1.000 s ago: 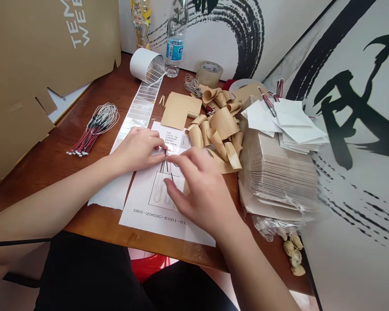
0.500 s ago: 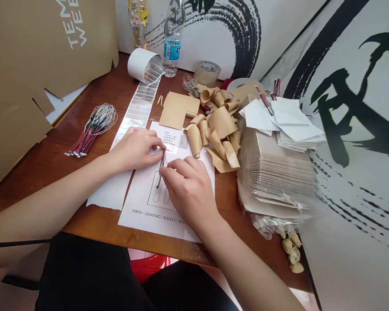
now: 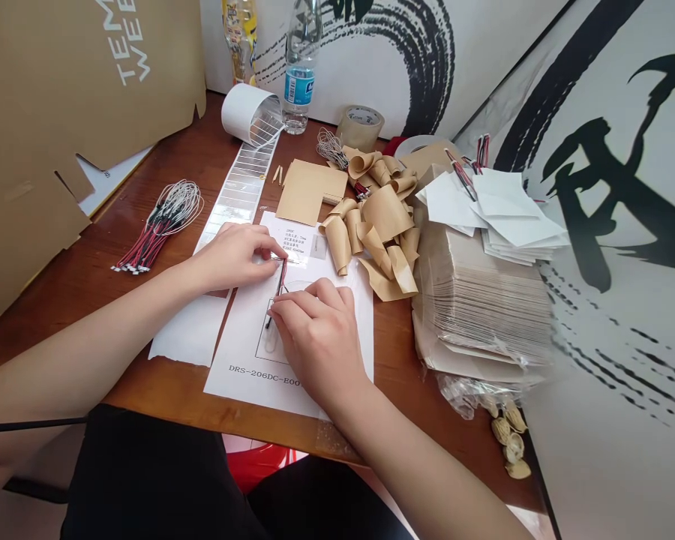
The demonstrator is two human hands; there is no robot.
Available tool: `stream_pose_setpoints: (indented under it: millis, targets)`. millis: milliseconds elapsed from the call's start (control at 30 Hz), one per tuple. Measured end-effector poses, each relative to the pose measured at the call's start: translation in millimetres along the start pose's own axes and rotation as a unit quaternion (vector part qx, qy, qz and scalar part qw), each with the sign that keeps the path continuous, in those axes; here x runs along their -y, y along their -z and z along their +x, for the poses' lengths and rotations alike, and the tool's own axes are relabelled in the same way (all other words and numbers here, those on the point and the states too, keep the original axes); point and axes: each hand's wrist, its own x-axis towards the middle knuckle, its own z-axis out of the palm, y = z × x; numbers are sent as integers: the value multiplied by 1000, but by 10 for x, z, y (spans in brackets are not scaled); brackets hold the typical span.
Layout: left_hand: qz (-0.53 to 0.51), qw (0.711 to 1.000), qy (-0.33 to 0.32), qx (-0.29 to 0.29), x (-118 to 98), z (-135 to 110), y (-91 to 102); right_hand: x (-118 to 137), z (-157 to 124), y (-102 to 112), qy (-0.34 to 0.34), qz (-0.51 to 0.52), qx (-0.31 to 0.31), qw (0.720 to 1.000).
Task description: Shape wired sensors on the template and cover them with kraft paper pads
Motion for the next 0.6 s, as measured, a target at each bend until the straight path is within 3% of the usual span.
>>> stream_pose_setpoints:
  millis: [367,500,600]
  targets:
    - [3,1000,0,14,-34,-29,37,-5,75,63,-115,102,-67,986]
    - [5,1000,4,13,-50,-30,35,-48,87,121,-176,76,-52,980]
    - [4,1000,3,9,-58,-27,30,-138,107,213,-177,40,-11,983]
